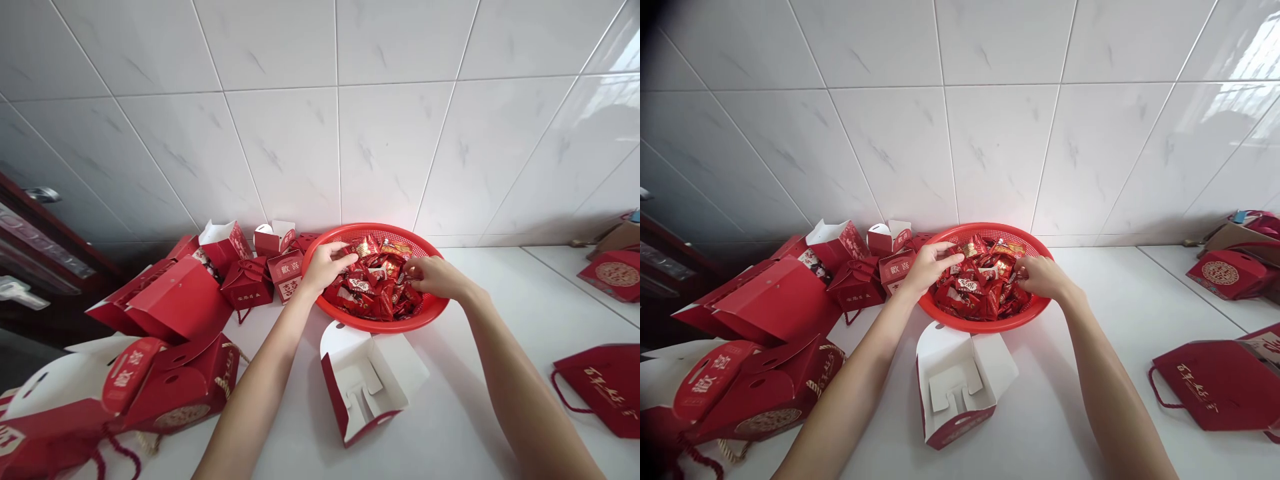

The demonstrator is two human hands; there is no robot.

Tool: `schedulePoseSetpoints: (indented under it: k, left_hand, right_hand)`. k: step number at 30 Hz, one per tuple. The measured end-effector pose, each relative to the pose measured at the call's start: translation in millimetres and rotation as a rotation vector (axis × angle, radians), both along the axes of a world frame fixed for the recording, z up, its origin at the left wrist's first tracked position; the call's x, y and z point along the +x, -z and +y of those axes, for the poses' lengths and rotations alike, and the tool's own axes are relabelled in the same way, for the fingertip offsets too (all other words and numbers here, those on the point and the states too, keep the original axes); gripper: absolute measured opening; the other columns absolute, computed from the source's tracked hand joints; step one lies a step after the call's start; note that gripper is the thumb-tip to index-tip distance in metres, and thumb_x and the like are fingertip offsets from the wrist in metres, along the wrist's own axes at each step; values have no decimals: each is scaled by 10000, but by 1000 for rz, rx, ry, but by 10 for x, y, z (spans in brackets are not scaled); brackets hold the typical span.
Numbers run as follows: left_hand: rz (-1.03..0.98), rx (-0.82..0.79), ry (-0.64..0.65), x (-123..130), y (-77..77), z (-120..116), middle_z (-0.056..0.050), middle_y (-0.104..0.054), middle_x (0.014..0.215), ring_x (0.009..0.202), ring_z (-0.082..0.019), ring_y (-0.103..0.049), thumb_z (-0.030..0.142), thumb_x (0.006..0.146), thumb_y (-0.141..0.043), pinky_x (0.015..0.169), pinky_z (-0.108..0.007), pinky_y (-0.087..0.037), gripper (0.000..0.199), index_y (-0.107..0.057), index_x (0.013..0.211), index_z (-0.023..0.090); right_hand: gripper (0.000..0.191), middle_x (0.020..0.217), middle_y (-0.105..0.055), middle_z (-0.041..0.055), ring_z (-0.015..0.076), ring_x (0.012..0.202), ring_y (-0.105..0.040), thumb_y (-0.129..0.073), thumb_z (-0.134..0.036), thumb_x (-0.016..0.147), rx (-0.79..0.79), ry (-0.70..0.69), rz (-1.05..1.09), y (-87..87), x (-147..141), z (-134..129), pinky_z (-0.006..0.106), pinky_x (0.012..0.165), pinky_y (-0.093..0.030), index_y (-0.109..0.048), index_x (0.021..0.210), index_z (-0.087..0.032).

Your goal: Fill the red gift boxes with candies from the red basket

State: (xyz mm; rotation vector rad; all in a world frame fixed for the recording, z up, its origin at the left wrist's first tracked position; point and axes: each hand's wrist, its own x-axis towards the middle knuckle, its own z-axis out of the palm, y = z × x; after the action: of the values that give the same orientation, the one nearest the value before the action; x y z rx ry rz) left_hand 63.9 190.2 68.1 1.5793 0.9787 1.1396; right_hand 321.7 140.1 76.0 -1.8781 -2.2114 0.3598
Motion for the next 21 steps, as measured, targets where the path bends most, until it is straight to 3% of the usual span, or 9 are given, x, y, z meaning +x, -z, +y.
schedulePoseSetpoints:
  k: [4, 9, 13, 16, 18, 21]
  left_hand:
    - [-16, -14, 4, 3, 9, 17, -45, -780, 885, 864, -227, -701, 328, 634, -872, 802, -337, -556, 371, -776, 945, 150]
    - [-12, 25, -4, 0, 12, 19, -72, -778, 1060, 979, -227, -707, 248, 729, -791, 886, -344, -556, 357, -760, 1075, 164]
    - [6, 40, 39, -16, 42, 31, -48, -760, 971, 910, -203, -696, 257, 750, -776, 859, -329, -550, 485, -713, 1223, 177]
    - [9, 59, 61, -21, 73, 57, -31, -750, 899, 860, -194, -689, 274, 761, -764, 834, -325, -549, 505, -703, 1254, 185]
    - [14, 101, 79, -21, 88, 76, -47, -765, 971, 889, -198, -692, 273, 779, -738, 845, -330, -553, 417, -736, 1188, 188]
    - [29, 149, 98, -19, 95, 87, -78, -762, 1148, 1004, -220, -696, 258, 809, -702, 898, -343, -557, 319, -762, 1113, 182]
  right_hand:
    - [289, 812, -722, 34, 196, 722, -652, -508, -165, 835, 7, -15, 135, -46, 3, -28, 298, 655, -494, -725, 1020, -215]
    - [312, 884, -729, 43, 225, 776, -646, -471, -279, 890, 136, -110, 463, -35, 12, -17, 354, 700, -537, -749, 1025, -232]
    - [290, 1007, -741, 71, 263, 911, -665, -494, -329, 906, 134, -150, 528, -11, -13, 0, 389, 745, -553, -745, 1015, -233]
    - [312, 858, -698, 57, 225, 754, -634, -473, -357, 925, 113, -105, 540, -25, -36, -14, 363, 654, -520, -723, 1050, -219]
    - [328, 699, -612, 10, 192, 622, -570, -491, -412, 931, 83, -85, 576, -50, -44, -38, 338, 586, -482, -705, 1087, -219]
    - [360, 612, -532, -29, 163, 553, -503, -565, -528, 906, 50, -71, 651, -90, -51, -80, 320, 554, -456, -684, 1038, -214]
